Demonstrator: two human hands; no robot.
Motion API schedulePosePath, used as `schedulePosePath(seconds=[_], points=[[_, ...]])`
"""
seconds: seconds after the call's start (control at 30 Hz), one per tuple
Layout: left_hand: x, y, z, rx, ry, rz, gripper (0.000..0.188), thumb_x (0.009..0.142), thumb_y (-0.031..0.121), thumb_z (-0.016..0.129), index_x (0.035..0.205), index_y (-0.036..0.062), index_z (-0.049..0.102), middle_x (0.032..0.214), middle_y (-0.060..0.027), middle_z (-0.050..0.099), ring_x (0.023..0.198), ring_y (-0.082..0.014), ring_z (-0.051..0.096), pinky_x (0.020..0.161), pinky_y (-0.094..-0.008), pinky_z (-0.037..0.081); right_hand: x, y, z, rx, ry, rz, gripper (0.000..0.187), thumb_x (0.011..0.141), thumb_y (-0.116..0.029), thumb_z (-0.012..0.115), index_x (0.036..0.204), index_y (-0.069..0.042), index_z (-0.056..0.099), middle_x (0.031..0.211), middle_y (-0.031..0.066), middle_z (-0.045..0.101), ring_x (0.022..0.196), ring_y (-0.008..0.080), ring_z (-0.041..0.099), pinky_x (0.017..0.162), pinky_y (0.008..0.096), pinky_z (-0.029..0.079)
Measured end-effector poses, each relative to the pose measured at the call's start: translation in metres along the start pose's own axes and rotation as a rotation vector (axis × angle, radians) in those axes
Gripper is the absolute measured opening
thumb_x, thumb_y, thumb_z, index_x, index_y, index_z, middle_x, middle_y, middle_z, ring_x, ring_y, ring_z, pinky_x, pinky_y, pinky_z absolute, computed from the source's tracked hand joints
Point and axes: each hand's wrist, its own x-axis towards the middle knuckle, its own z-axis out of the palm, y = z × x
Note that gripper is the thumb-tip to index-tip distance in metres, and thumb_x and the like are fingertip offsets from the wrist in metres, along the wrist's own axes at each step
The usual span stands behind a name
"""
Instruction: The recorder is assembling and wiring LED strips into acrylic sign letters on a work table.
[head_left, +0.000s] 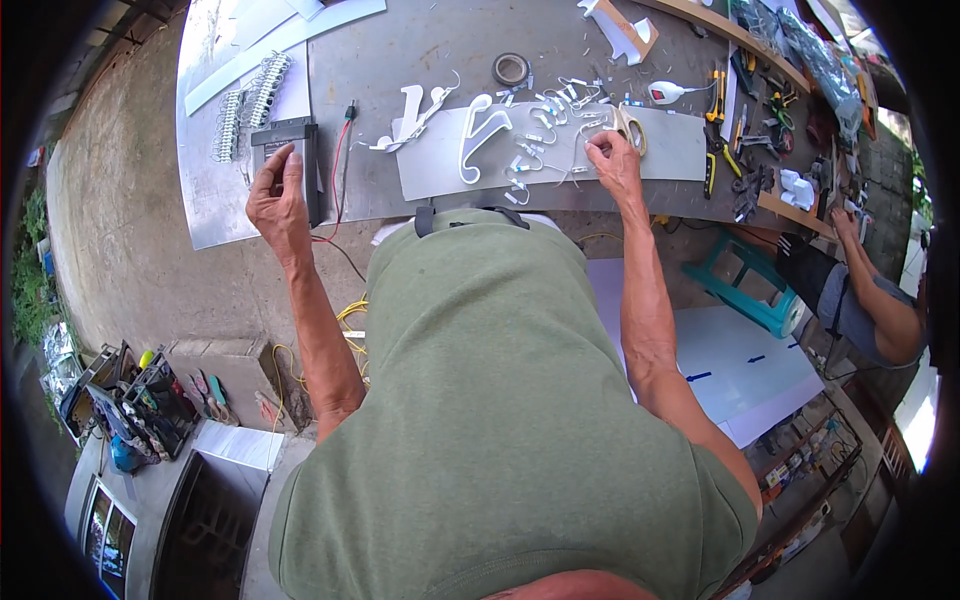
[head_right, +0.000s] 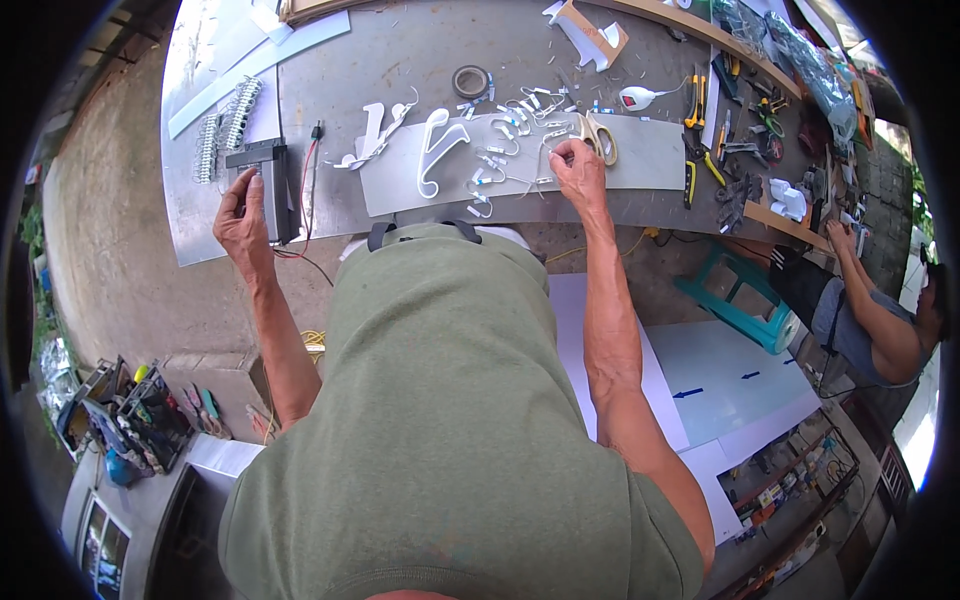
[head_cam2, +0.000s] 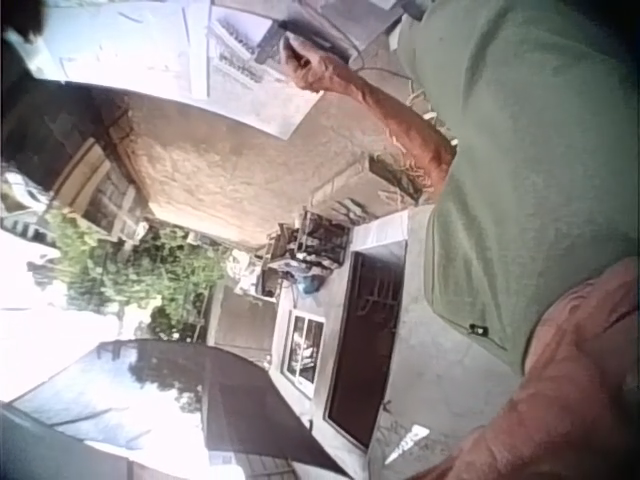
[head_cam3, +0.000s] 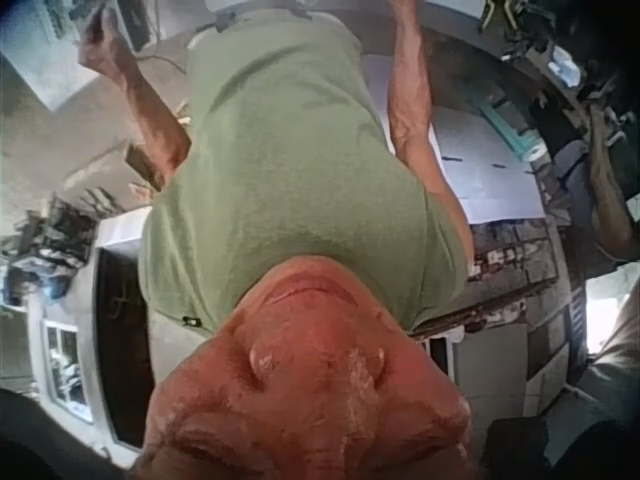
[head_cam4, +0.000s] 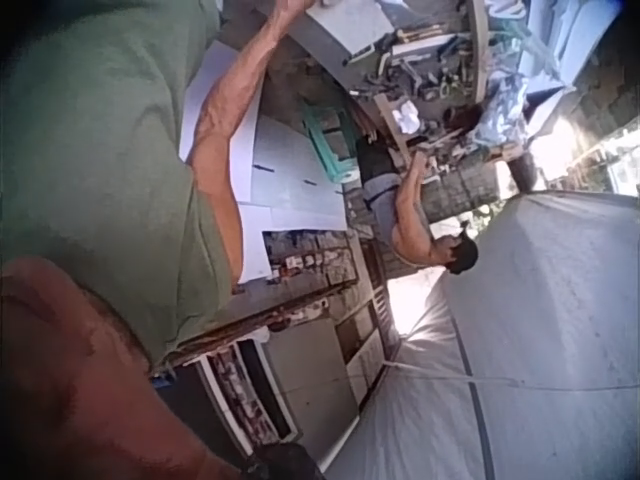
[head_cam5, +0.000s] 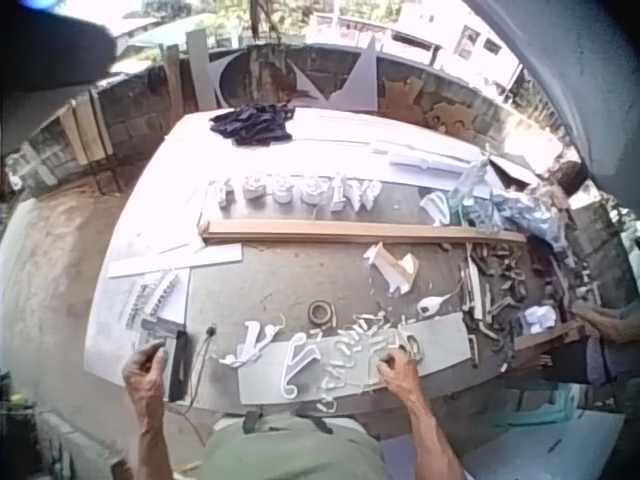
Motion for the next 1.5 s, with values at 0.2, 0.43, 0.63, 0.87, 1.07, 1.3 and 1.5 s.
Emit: schedulePosePath(seconds=[0.2,0.43,0.63,0.87,1.07,1.3,1.5], points=[[-0.051,0.057,0.064,-0.303,-0.643,-0.198,0.034,0.09,0.014,0.075,0.12,0.0001,0.068,0.103,-0.007,0.072,0.09,-0.0104,0.065,0.079,-0.0249,0.052,0.001,-0.02,-0.018,0.941,-0.165,0.29,0.026,0.084,-0.008,0.079,0.102,0.001,0.063,0.08,0.0064,0.068,0.061,0.0122,0.064,0.049,0.0231,0.047],[-0.091,0.089,0.122,-0.007,-0.901,-0.126,0.045,0.082,0.021,0.081,0.118,-0.0035,0.067,0.103,-0.0131,0.073,0.088,-0.0171,0.07,0.077,-0.0318,0.056,-0.006,-0.051,-0.015,1.255,-0.366,0.253,0.042,0.085,-0.005,0.078,0.119,0.004,0.057,0.085,0.0094,0.068,0.071,0.0157,0.067,0.057,0.0245,0.051],[-0.091,0.074,0.14,-0.098,-0.949,-0.251,0.054,0.086,0.035,0.078,0.118,-0.0068,0.067,0.095,-0.014,0.074,0.084,-0.0179,0.07,0.074,-0.0312,0.056,-0.012,-0.078,-0.011,1.212,-0.514,0.205,0.023,0.092,-0.009,0.071,0.11,0.003,0.063,0.087,0.0091,0.069,0.075,0.0172,0.068,0.063,0.0267,0.054],[-0.091,0.065,0.151,-0.35,-0.895,-0.516,0.04,0.089,0.031,0.075,0.109,-0.0045,0.072,0.087,-0.0098,0.072,0.073,-0.0126,0.067,0.059,-0.0242,0.051,-0.002,-0.089,-0.008,1.026,-0.645,0.129,0.02,0.092,-0.009,0.07,0.107,0.004,0.063,0.085,0.0109,0.07,0.071,0.0177,0.07,0.057,0.0253,0.055],[-0.095,0.058,0.145,-0.316,-0.796,-0.483,0.03,0.093,0.025,0.071,0.104,-0.0028,0.073,0.086,-0.0069,0.073,0.072,-0.0103,0.065,0.063,-0.0231,0.05,-0.002,-0.1,-0.009,0.475,-0.63,0.07,0.02,0.086,-0.016,0.078,0.096,-0.001,0.069,0.088,0.0075,0.071,0.07,0.011,0.068,0.055,0.0232,0.05],[-0.098,0.047,0.135,-0.351,-0.672,-0.463,0.024,0.094,0.019,0.071,0.106,-0.0027,0.072,0.086,-0.0074,0.073,0.073,-0.0107,0.065,0.066,-0.0251,0.052,0.011,-0.107,-0.004,0.22,-0.218,-0.608,0.036,0.082,-0.007,0.072,0.118,-0.009,0.066,0.111,0.0076,0.069,0.106,0.0239,0.064,0.087,0.036,0.051],[-0.095,0.039,0.135,-0.404,-0.654,-0.436,0.023,0.094,0.018,0.07,0.107,-0.0013,0.072,0.088,-0.0078,0.074,0.073,-0.0112,0.066,0.067,-0.0258,0.053,0.025,-0.097,0.01,0.152,-0.411,-0.77,0.037,0.087,-0.009,0.068,0.123,-0.009,0.064,0.114,0.0075,0.069,0.107,0.0266,0.061,0.092,0.0392,0.046]])
